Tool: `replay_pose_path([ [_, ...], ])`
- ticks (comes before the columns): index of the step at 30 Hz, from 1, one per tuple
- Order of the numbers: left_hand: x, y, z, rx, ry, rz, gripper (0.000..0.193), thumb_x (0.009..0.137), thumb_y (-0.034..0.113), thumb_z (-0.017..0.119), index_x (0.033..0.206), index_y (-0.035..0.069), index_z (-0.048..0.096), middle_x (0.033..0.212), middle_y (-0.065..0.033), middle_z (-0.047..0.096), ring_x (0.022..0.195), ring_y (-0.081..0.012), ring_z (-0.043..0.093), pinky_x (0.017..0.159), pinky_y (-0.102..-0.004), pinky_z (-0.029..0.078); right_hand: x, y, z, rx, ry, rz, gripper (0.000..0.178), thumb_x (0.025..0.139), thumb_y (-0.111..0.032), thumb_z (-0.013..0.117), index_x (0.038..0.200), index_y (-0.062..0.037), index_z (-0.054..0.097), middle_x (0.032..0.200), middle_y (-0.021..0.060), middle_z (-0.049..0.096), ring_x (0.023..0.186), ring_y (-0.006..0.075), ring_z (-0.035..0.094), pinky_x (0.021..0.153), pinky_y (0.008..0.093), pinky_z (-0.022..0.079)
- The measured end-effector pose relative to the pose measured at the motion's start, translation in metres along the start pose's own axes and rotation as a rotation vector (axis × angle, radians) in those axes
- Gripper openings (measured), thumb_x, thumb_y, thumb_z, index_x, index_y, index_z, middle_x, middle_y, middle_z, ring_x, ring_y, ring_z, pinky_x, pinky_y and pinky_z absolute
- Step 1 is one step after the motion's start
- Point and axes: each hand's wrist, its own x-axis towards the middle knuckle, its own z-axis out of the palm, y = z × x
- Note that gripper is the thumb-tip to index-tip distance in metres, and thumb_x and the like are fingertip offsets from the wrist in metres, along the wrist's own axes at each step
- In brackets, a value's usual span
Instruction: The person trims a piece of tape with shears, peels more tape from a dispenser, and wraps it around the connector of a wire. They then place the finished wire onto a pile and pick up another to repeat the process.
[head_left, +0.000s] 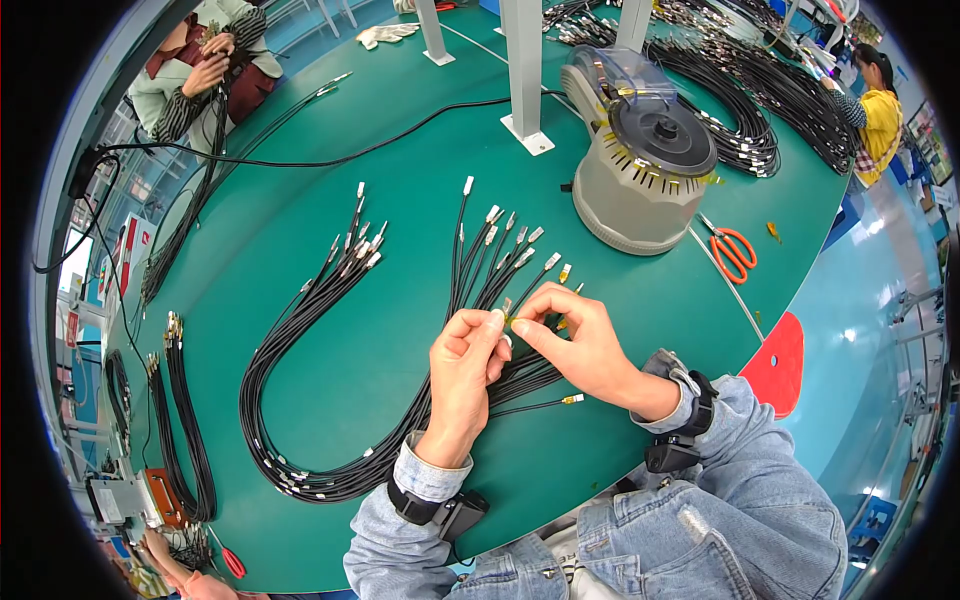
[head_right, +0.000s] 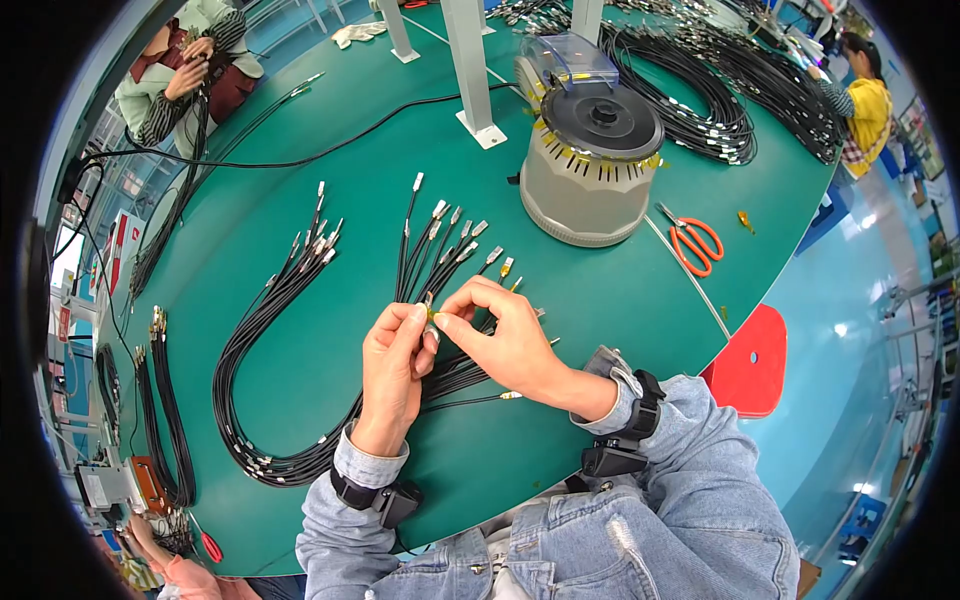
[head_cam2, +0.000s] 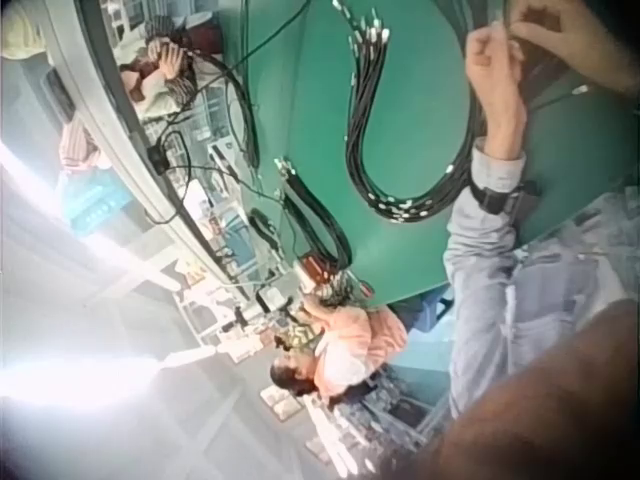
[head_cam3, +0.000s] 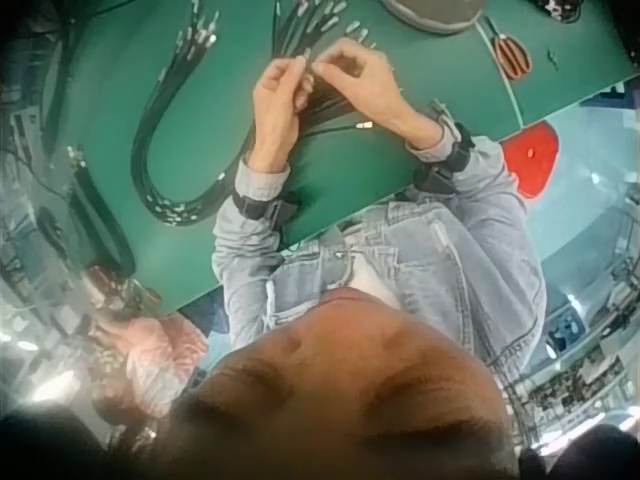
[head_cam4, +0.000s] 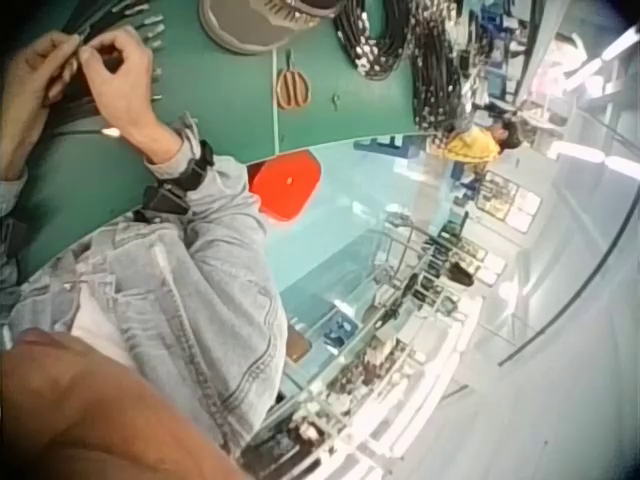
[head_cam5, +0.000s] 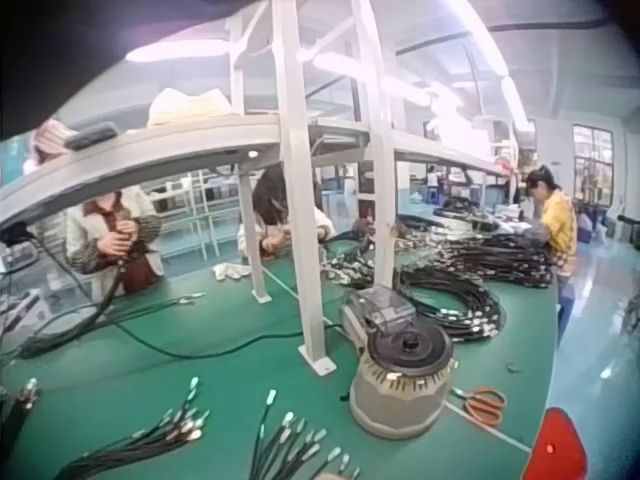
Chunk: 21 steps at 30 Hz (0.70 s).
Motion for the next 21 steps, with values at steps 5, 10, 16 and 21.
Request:
replay_pose_path([
  [5, -0.002, 0.003, 0.0, 0.038, -0.013, 0.027, 0.008, 0.086, 0.011, 0.059, 0.086, 0.004, 0.055, 0.065, -0.0005, 0.056, 0.049, -0.0019, 0.041, 0.042, -0.0152, 0.028, 0.0, 0.0, 0.0, -0.002, 0.026, 0.019, 0.01, 0.083, -0.007, 0.059, 0.082, 0.0026, 0.059, 0.083, 0.0051, 0.057, 0.079, 0.0117, 0.052, 0.073, 0.0264, 0.04],
  [10, -0.001, -0.003, -0.005, 0.122, -0.026, 0.095, 0.007, 0.085, 0.009, 0.059, 0.087, 0.002, 0.057, 0.068, -0.0031, 0.06, 0.049, -0.0025, 0.044, 0.042, -0.0148, 0.03, 0.001, -0.001, -0.002, 0.021, 0.02, 0.038, 0.012, 0.084, -0.01, 0.058, 0.083, 0.0026, 0.06, 0.083, 0.0052, 0.058, 0.08, 0.0115, 0.052, 0.073, 0.0265, 0.04],
  [16, -0.004, -0.009, -0.002, 0.16, -0.017, 0.167, 0.01, 0.088, 0.011, 0.056, 0.087, 0.001, 0.057, 0.068, -0.0055, 0.06, 0.047, -0.0036, 0.044, 0.041, -0.0155, 0.031, 0.001, 0.0, -0.001, 0.035, 0.017, 0.043, 0.013, 0.085, -0.011, 0.058, 0.083, 0.0024, 0.06, 0.084, 0.0054, 0.058, 0.08, 0.0118, 0.052, 0.074, 0.0268, 0.04],
  [21, -0.006, -0.012, -0.001, 0.132, -0.021, 0.172, 0.013, 0.089, 0.014, 0.054, 0.086, 0.002, 0.057, 0.067, -0.0051, 0.059, 0.046, -0.004, 0.043, 0.041, -0.0157, 0.03, 0.001, 0.0, -0.001, 0.036, 0.007, 0.051, 0.013, 0.084, -0.011, 0.058, 0.083, 0.0024, 0.059, 0.084, 0.0055, 0.058, 0.08, 0.0119, 0.052, 0.074, 0.027, 0.041],
])
